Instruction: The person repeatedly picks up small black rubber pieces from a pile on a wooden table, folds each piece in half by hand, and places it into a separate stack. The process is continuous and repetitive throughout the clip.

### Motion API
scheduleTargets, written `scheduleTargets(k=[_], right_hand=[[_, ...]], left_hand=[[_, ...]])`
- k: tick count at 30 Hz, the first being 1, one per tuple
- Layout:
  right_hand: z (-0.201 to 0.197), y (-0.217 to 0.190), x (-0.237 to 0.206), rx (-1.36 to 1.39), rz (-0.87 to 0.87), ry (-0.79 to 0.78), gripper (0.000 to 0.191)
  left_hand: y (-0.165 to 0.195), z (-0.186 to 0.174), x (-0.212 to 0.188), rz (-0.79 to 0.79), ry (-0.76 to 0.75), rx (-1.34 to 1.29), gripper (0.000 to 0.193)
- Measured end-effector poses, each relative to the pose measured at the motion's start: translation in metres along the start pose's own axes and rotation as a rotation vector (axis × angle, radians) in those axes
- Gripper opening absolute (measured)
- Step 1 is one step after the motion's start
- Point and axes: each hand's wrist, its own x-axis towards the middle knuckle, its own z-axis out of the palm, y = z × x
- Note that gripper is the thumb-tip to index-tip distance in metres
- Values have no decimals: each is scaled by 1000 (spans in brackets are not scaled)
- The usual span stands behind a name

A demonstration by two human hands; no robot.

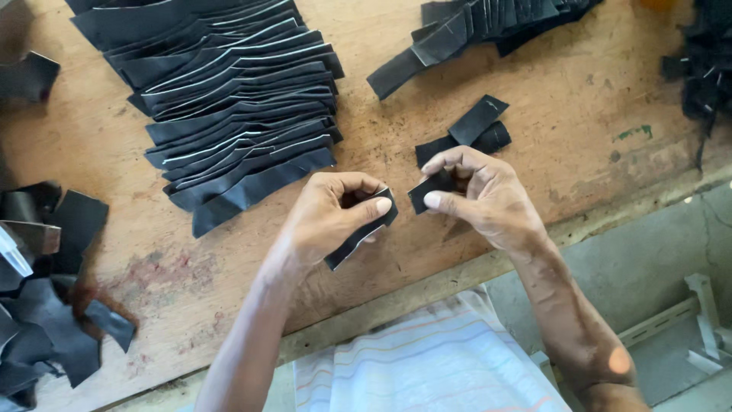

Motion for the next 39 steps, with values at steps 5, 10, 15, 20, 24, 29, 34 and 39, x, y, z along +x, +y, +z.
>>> scheduleTargets(k=[5,10,15,20,24,29,34,39], right_hand=[[10,0,9,93,-32,14,31],[26,4,15,170,-51,-10,24],[38,7,23,182,-56,8,25],[45,12,29,220,-15,0,25],[49,15,32,237,20,8,23],[51,14,35,219,18,19,24],[51,13,39,220,17,8,24],[49,13,43,230,10,14,23]], left_hand=[[-21,-10,7,30,22,-130,20],[-29,-21,5,23,20,-114,21],[-30,-28,1,62,-5,-90,23],[-30,-33,-3,71,-15,-82,23],[-28,-38,-3,45,-15,-67,24],[-28,-42,-2,48,-19,-54,24],[-26,-46,0,46,-23,-24,24],[-26,-46,5,57,-22,-12,24]])
